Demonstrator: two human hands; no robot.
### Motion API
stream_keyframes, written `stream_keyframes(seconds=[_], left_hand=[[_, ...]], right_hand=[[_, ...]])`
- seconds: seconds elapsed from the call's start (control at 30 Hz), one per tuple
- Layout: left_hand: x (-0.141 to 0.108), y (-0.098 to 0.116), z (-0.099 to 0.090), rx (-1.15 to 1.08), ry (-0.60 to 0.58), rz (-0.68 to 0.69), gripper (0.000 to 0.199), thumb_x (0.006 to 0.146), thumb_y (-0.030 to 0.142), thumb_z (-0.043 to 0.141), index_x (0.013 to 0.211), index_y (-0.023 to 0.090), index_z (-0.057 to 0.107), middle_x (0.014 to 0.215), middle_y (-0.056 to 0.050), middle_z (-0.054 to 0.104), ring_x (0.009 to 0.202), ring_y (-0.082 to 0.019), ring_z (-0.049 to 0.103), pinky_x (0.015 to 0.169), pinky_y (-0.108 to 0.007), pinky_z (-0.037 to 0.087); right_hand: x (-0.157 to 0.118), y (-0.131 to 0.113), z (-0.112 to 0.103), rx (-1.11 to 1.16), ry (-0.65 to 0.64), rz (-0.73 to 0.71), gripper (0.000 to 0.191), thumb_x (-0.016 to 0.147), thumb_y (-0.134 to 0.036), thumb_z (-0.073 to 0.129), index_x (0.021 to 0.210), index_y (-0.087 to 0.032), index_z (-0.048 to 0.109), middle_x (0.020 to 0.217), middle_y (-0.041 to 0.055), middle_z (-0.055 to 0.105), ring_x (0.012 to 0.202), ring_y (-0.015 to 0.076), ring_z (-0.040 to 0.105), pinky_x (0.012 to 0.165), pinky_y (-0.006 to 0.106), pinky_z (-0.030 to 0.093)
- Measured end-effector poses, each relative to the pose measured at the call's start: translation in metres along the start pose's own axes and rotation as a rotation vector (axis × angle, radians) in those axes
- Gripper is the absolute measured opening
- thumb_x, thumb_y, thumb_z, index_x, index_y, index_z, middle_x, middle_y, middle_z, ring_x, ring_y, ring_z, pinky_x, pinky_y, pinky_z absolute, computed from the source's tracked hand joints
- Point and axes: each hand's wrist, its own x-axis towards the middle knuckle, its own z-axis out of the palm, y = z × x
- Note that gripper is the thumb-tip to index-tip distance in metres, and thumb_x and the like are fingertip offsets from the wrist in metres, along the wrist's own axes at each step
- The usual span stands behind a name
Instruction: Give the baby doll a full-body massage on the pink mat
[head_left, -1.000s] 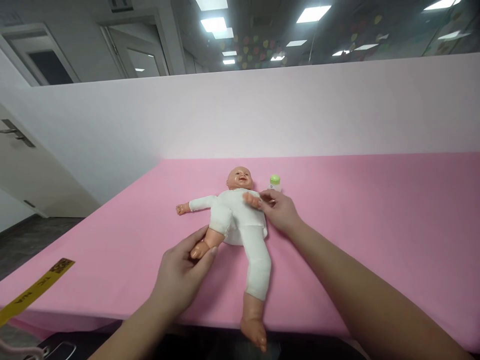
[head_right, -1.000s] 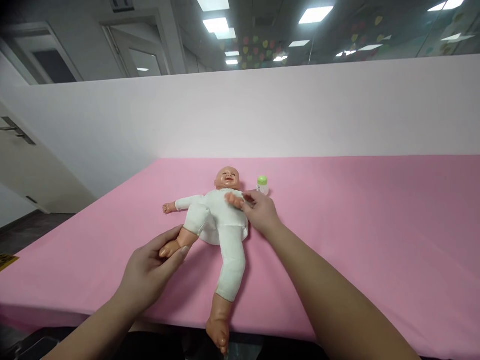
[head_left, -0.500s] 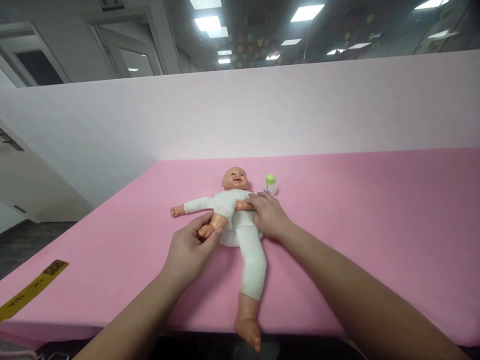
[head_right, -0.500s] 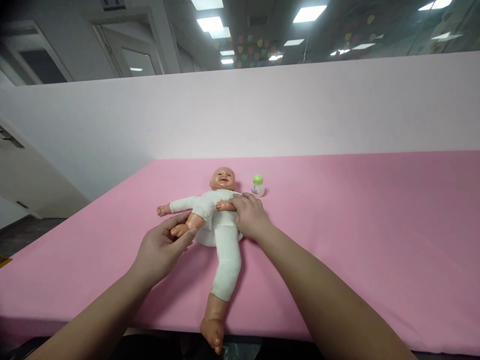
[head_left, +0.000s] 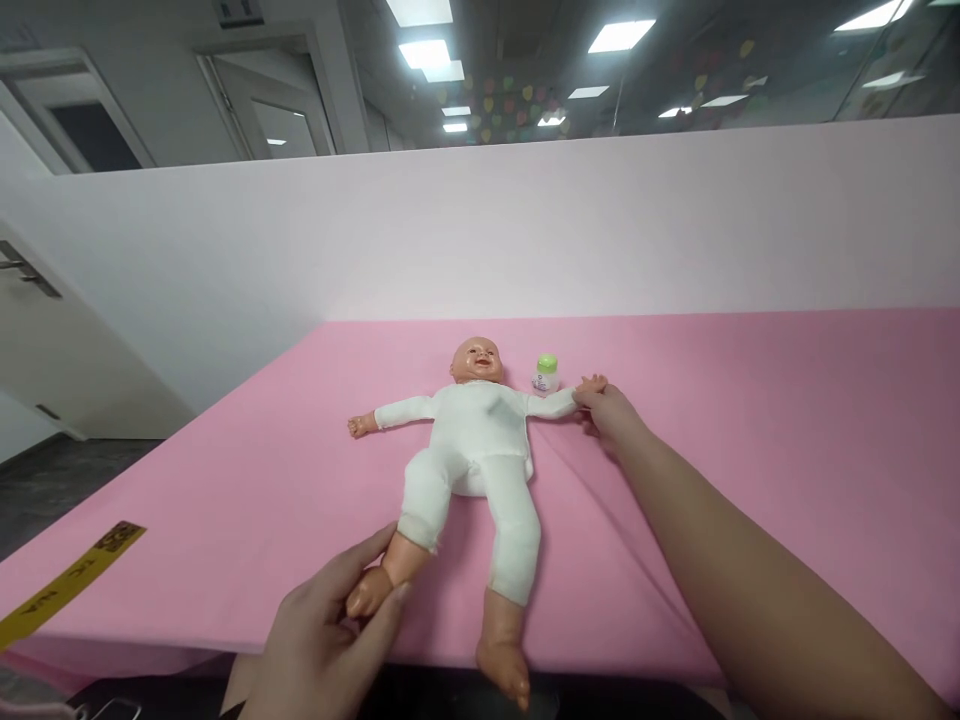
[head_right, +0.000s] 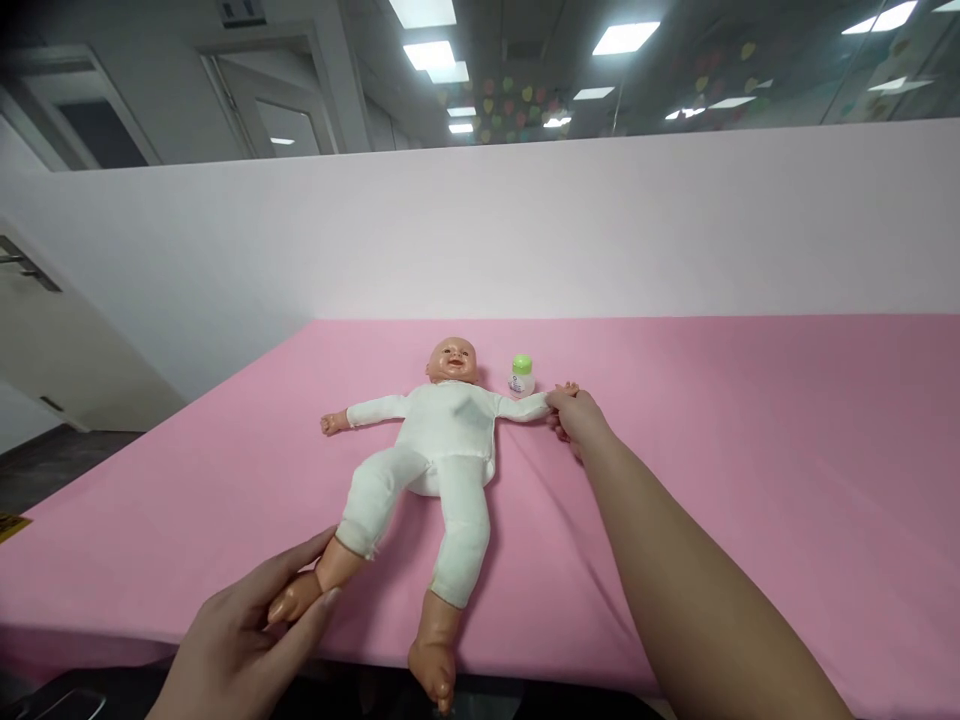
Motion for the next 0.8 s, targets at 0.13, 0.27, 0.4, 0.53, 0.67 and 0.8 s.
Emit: stream_keyframes(seconds=[0.13,0.27,0.4,0.53,0.67,0.8], left_hand=[[-0.016,-0.021,-0.006,0.188,0.007,0.078,0.046,0.09,0.043,0.072,0.134,0.03,0.073,0.104,-0.002,0.082,0.081,-0.021,0.079,0.068,-0.023,0.063],[-0.023,-0.033,-0.006,0.195,0.021,0.077,0.044,0.091,0.043,0.071,0.133,0.03,0.074,0.103,-0.002,0.082,0.082,-0.021,0.079,0.071,-0.023,0.064],[-0.02,-0.033,-0.006,0.144,0.024,-0.013,0.051,0.092,0.046,0.071,0.139,0.027,0.071,0.107,-0.003,0.082,0.089,-0.024,0.08,0.075,-0.026,0.065],[-0.002,-0.022,-0.004,0.06,0.005,-0.049,0.054,0.094,0.045,0.071,0.144,0.029,0.066,0.121,-0.002,0.079,0.104,-0.024,0.078,0.084,-0.027,0.064],[0.029,-0.003,0.002,0.001,0.086,-0.031,0.048,0.092,0.046,0.072,0.137,0.03,0.07,0.117,0.0,0.08,0.101,-0.024,0.077,0.083,-0.028,0.062],[0.061,0.01,0.011,-0.032,0.116,-0.009,0.043,0.092,0.047,0.073,0.132,0.03,0.071,0.11,0.0,0.08,0.091,-0.022,0.076,0.077,-0.028,0.06]], right_hand=[[0.003,0.003,-0.009,-0.04,-0.02,0.069,0.027,0.074,-0.025,0.081,0.093,-0.019,0.063,0.064,0.0027,0.06,0.05,0.0149,0.052,0.036,0.023,0.033],[0.0,0.001,-0.006,-0.035,-0.013,0.054,0.029,0.074,-0.025,0.08,0.097,-0.018,0.064,0.066,0.0029,0.061,0.052,0.0156,0.054,0.04,0.024,0.039],[-0.017,-0.012,0.005,-0.038,0.091,-0.078,0.053,0.081,-0.032,0.078,0.13,-0.023,0.058,0.095,0.007,0.073,0.066,0.0173,0.062,0.053,0.027,0.05],[-0.055,-0.029,0.032,-0.226,0.127,-0.487,0.066,0.084,-0.038,0.08,0.144,-0.028,0.053,0.126,0.0084,0.073,0.08,0.0194,0.068,0.074,0.035,0.059],[-0.085,-0.029,0.063,-0.507,-0.062,-0.819,0.044,0.093,-0.03,0.069,0.137,-0.029,0.061,0.131,0.007,0.07,0.085,0.0201,0.067,0.079,0.035,0.058],[-0.091,-0.021,0.079,-0.788,-0.213,-0.973,0.035,0.097,-0.017,0.063,0.129,-0.028,0.07,0.125,0.0066,0.068,0.108,0.0229,0.067,0.09,0.035,0.056]])
